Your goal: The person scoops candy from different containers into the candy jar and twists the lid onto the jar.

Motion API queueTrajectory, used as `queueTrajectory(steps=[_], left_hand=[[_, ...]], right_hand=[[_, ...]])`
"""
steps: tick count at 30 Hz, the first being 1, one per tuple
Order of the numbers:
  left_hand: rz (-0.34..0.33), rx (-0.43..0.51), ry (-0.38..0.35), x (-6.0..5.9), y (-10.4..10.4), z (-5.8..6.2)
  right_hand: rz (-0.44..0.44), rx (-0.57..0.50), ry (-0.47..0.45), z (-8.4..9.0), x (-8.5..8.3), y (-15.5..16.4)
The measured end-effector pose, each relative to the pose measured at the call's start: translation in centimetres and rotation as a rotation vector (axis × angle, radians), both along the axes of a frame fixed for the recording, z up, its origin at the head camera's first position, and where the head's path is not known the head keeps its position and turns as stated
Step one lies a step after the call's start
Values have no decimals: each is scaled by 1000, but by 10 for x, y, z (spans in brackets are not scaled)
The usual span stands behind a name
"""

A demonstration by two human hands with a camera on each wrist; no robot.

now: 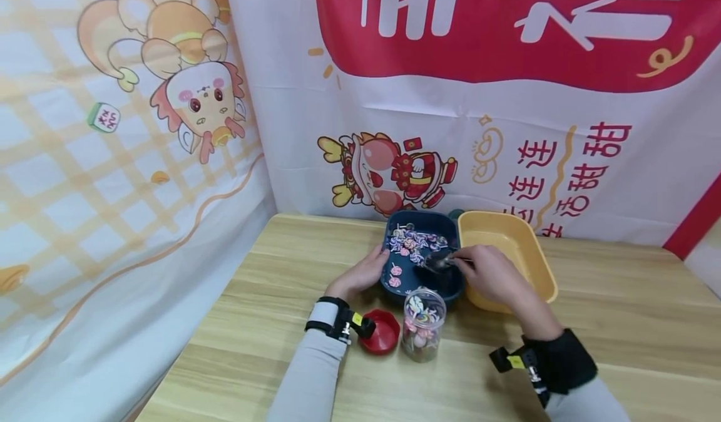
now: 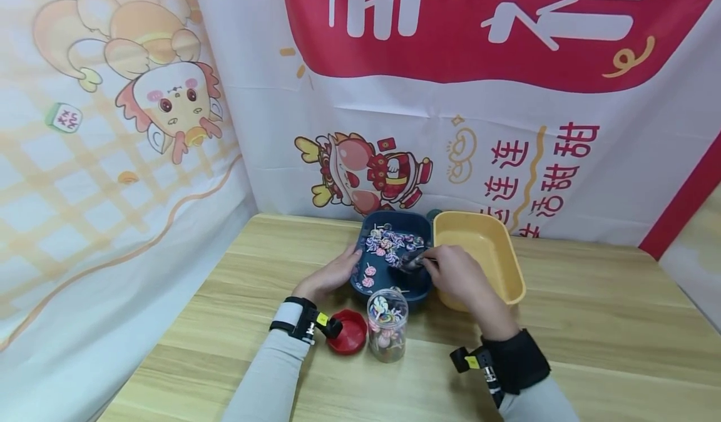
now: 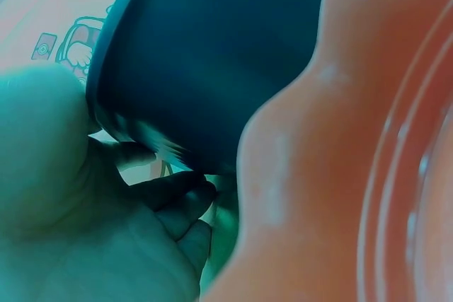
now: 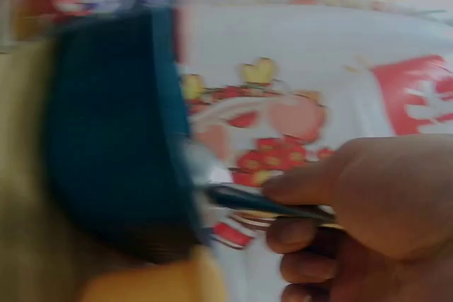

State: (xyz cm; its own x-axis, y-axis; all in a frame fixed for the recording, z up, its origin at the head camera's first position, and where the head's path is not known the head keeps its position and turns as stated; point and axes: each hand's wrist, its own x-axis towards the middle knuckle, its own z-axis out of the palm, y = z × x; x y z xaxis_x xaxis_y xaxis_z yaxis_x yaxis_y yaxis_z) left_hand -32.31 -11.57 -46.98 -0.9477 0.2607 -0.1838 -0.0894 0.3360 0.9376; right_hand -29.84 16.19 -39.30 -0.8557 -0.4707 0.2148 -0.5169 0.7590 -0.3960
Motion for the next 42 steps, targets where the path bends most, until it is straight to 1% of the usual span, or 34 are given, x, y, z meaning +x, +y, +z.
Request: queueTrajectory(steps=[2,5,9,12,14,17,20,28,30,33,37,40,41,42], left_hand=[[-5,4,7,0,0,-1],[-4,6,14,1,-1,-1],[-5,9,3,0,-2,-1],[-13,11,6,-1,-4,-1],[-20,2,16,-1,-2,0],[-18,-11,27,-1,-1,1],[-7,-18,20,0,-1,2],[-3,-9,15,2,-1,-1],[-6,-5,19,2,-1,-2],[-9,-13,23,2,-2,-1],[-16,-24,26,1,-3,0],[-23,-16,22,0,-4,-1],[-23,-12,22,0,-4,-1],[-23,-7,24,0,-4,-1]], right_hand=[[-32,-12,48,-12,-5,-8],[-50,-18,105,-30,-11,-16],[-18,42,171,-48,-15,-23],[16,79,197,-53,-16,-26],[40,75,204,-55,-16,-24],[80,69,190,-56,-17,-23],[114,72,187,-55,-18,-22],[151,111,153,-55,-16,-19],[172,128,130,-52,-14,-18],[222,107,63,-45,-10,-12],[277,41,-77,-33,-9,-2],[288,49,-144,-26,-6,2],[289,63,-151,-24,-5,2],[294,84,-140,-21,-4,1]])
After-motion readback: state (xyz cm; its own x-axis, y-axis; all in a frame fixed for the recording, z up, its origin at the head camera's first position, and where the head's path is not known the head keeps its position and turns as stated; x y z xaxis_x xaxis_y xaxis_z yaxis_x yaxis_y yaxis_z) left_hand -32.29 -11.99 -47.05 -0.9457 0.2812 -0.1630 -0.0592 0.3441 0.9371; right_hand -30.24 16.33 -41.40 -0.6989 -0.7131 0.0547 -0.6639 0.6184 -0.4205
